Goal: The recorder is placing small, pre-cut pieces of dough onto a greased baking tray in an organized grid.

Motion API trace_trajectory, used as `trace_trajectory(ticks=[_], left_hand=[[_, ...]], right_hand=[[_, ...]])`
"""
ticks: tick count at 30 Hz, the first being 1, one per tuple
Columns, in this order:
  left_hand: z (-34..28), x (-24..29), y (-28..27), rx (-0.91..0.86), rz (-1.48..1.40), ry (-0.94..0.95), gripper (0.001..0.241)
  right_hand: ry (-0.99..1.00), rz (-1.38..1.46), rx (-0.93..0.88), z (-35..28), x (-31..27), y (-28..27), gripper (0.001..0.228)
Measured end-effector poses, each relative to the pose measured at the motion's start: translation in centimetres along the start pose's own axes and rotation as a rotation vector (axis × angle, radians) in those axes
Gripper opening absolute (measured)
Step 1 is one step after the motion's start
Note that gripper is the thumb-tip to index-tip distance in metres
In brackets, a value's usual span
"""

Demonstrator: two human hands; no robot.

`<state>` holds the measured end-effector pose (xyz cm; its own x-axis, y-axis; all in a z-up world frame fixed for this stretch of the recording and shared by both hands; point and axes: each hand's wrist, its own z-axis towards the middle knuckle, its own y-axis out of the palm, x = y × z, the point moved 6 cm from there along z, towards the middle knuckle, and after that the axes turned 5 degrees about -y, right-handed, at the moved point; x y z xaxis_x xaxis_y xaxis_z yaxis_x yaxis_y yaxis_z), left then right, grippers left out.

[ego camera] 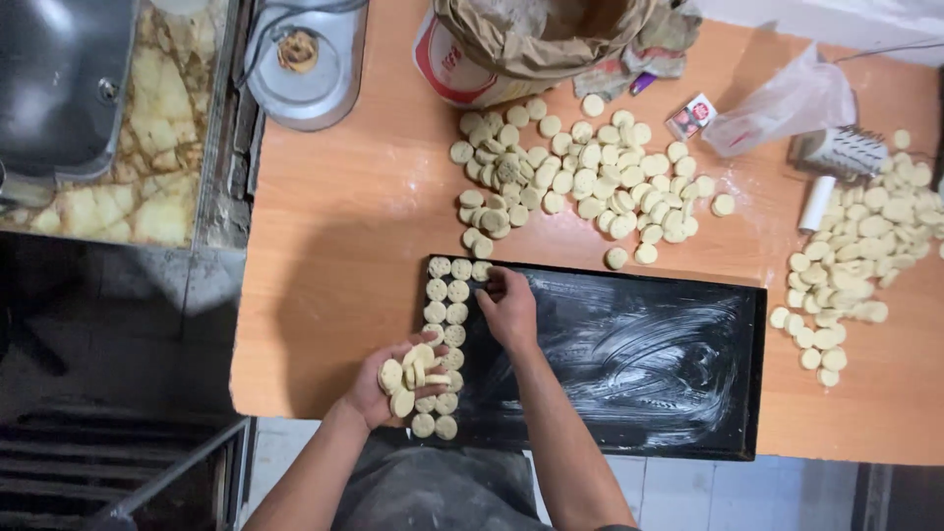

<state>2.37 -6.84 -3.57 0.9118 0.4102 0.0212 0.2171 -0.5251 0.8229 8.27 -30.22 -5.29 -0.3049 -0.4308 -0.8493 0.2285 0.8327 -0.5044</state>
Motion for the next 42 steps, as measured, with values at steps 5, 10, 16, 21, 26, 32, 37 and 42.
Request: trace_trajectory(ticks=[5,10,16,21,26,32,37,42], left_hand=[[1.6,-0.2,3.4,-0.008,-0.008,0.018,0.055],[3.5,-0.1,4.9,-0.088,0.047,-0.012,0.055],[5.2,-0.4,5.1,-0.062,0.183,-0.142,0.048],[5.0,-0.8,2.4,-0.002,0.082,-0.122,0.049],[3.5,-0.3,0.9,0.001,0.015,-0.054,0.046],[1.1,0.4,2.2,-0.039,0.022,-0.062,0.044],[1.0,1.1,2.1,-0.055,-0.031,0.016,0.044],[1.5,2.0,1.2,-0.004,-0.164,0.124,0.048]], right_hand=[[-0.034,-0.077,-0.006,0.0,-3.4,-2.2,0.044],[0.042,0.065,-0.244,-2.5,-6.4,-4.1,0.035],[-0.634,-0.200,-0.402,-4.4,-11.7,-5.1,0.021],[0.202,-0.039,-0.311,-2.9,-4.1,-4.1,0.023],[-0.324,-0.187,-0.033,-3.0,-5.1,-2.9,0.031],[-0.224,-0.164,-0.007,-2.9,-3.8,-1.0,0.032],[-0.322,-0.317,0.046,-4.3,-7.1,-2.5,0.032],[0.069,0.434,-0.606,-8.5,-7.8,-0.1,0.039]])
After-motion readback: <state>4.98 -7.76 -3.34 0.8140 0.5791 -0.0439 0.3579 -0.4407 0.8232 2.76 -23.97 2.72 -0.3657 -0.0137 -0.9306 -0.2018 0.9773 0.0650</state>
